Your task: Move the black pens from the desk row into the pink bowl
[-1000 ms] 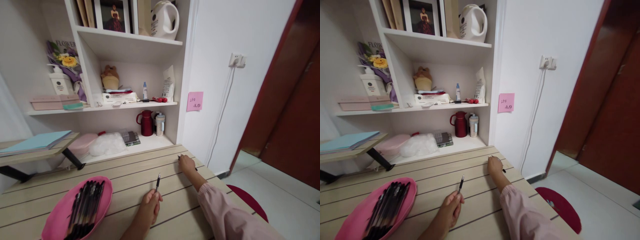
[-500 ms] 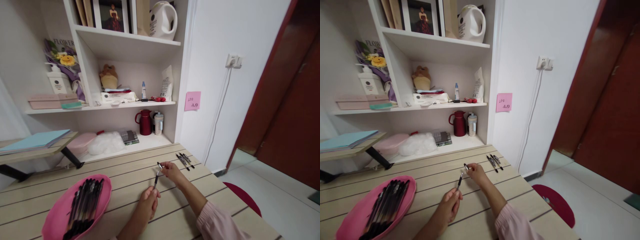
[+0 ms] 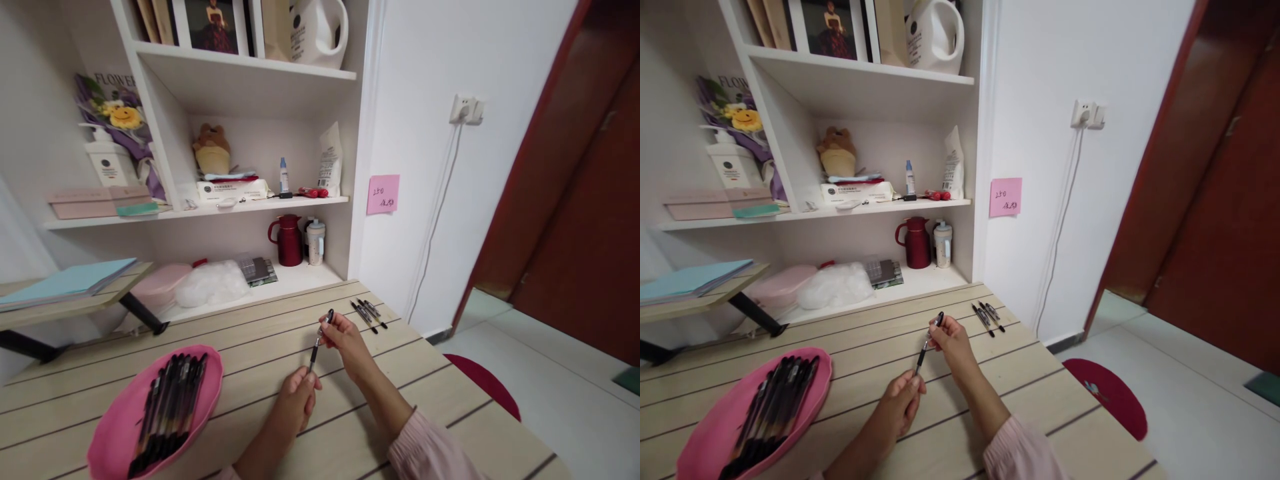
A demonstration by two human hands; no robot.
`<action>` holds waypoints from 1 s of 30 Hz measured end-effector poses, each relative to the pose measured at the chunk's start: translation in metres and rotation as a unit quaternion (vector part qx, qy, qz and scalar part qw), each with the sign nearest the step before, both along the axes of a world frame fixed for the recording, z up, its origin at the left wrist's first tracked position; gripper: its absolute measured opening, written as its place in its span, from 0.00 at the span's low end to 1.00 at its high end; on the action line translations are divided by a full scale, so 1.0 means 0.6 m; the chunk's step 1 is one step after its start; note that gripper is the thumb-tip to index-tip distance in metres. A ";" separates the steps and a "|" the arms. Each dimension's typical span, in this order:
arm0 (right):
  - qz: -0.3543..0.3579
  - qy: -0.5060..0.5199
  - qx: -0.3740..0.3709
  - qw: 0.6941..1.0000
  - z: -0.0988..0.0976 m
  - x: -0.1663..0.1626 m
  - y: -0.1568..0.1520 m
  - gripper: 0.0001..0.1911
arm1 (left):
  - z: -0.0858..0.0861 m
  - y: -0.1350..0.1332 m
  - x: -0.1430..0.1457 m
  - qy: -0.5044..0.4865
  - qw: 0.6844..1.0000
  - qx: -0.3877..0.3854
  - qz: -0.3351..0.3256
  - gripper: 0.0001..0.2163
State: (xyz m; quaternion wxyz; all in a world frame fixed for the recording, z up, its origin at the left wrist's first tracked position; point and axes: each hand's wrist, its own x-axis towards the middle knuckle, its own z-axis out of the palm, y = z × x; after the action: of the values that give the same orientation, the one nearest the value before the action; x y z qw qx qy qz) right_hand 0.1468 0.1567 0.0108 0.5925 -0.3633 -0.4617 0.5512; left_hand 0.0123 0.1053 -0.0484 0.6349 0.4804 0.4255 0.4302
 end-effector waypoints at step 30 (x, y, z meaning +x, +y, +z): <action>0.054 -0.126 -0.035 0.990 -0.013 -0.011 -0.016 0.18 | 0.013 -0.005 0.002 -0.023 0.999 -0.031 0.015 0.18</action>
State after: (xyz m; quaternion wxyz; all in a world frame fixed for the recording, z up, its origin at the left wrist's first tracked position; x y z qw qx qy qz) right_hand 0.1400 0.1473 0.0029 0.4856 -0.4248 -0.5319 0.5485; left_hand 0.0134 0.1022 -0.0408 0.6522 0.4441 0.4313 0.4374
